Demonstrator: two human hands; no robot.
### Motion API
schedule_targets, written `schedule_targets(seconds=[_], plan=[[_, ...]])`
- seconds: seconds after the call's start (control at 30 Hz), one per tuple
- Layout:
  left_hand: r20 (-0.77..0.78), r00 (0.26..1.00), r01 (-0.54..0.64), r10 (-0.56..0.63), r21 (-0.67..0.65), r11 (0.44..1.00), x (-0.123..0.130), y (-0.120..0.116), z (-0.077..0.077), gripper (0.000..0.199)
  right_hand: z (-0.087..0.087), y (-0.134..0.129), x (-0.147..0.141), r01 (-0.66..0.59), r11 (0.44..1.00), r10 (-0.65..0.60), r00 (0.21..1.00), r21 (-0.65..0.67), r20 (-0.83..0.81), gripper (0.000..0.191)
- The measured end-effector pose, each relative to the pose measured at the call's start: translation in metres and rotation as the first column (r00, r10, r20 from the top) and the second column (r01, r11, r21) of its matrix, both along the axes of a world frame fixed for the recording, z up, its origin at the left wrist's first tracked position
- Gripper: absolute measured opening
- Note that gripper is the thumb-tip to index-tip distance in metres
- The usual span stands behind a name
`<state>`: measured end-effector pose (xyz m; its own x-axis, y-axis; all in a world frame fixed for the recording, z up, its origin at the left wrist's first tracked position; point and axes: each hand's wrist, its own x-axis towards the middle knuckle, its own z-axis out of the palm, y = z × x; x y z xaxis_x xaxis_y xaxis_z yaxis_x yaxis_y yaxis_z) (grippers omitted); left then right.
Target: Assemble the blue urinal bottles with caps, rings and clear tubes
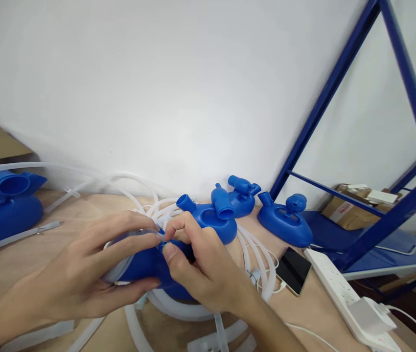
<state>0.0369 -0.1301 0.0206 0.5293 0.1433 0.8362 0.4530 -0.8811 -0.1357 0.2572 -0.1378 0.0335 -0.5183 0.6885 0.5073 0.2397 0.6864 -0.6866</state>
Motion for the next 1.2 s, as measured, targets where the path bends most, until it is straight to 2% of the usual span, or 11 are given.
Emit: schedule_targets(seconds=[0.37,0.57,0.67,0.7,0.73,0.77,0.83,0.9,0.97,1.03,1.2], plan=[[-0.074,0.997,0.009,-0.017,-0.097,0.995,-0.013,-0.001,0.013,0.018,0.004,0.007,0.007,-0.055,0.994,0.044,0.991,0.091,0.124,0.024],[0.026,0.948,-0.315,0.317,-0.069,0.947,-0.086,0.034,0.034,0.063,0.011,0.033,0.032,0.051,0.996,-0.077,0.889,0.069,0.452,0.056],[-0.102,0.800,-0.600,0.591,-0.119,0.791,-0.145,0.074,0.027,0.071,0.004,0.050,0.047,0.092,0.988,0.011,0.754,-0.123,0.657,0.063],[-0.160,0.715,-0.699,0.680,-0.164,0.696,-0.164,0.088,0.021,0.072,0.000,0.056,0.051,0.118,0.977,0.040,0.717,-0.178,0.696,0.065],[-0.244,0.619,-0.784,0.747,-0.250,0.568,-0.180,0.102,0.014,0.075,-0.004,0.061,0.053,0.149,0.966,0.056,0.682,-0.213,0.729,0.066],[-0.463,0.540,-0.836,0.703,-0.396,0.380,-0.194,0.114,0.006,0.071,-0.008,0.066,0.054,0.176,0.957,0.064,0.650,-0.232,0.757,0.066],[-0.654,0.459,-0.843,0.601,-0.534,0.063,-0.213,0.133,-0.011,0.052,-0.015,0.074,0.055,0.203,0.949,0.075,0.596,-0.241,0.800,0.063],[-0.715,0.461,-0.812,0.526,-0.578,-0.074,-0.221,0.143,-0.027,0.044,-0.018,0.078,0.055,0.193,0.951,0.089,0.577,-0.241,0.812,0.059],[-0.718,0.482,-0.787,0.501,-0.607,-0.112,-0.224,0.149,-0.042,0.045,-0.018,0.079,0.055,0.182,0.953,0.090,0.590,-0.241,0.802,0.055],[-0.705,0.512,-0.771,0.491,-0.629,-0.100,-0.225,0.153,-0.053,0.049,-0.016,0.080,0.055,0.194,0.953,0.073,0.594,-0.232,0.801,0.051],[-0.672,0.604,-0.763,0.429,-0.643,0.066,-0.220,0.164,-0.066,0.049,-0.012,0.081,0.055,0.228,0.935,0.103,0.560,-0.272,0.822,0.040]])
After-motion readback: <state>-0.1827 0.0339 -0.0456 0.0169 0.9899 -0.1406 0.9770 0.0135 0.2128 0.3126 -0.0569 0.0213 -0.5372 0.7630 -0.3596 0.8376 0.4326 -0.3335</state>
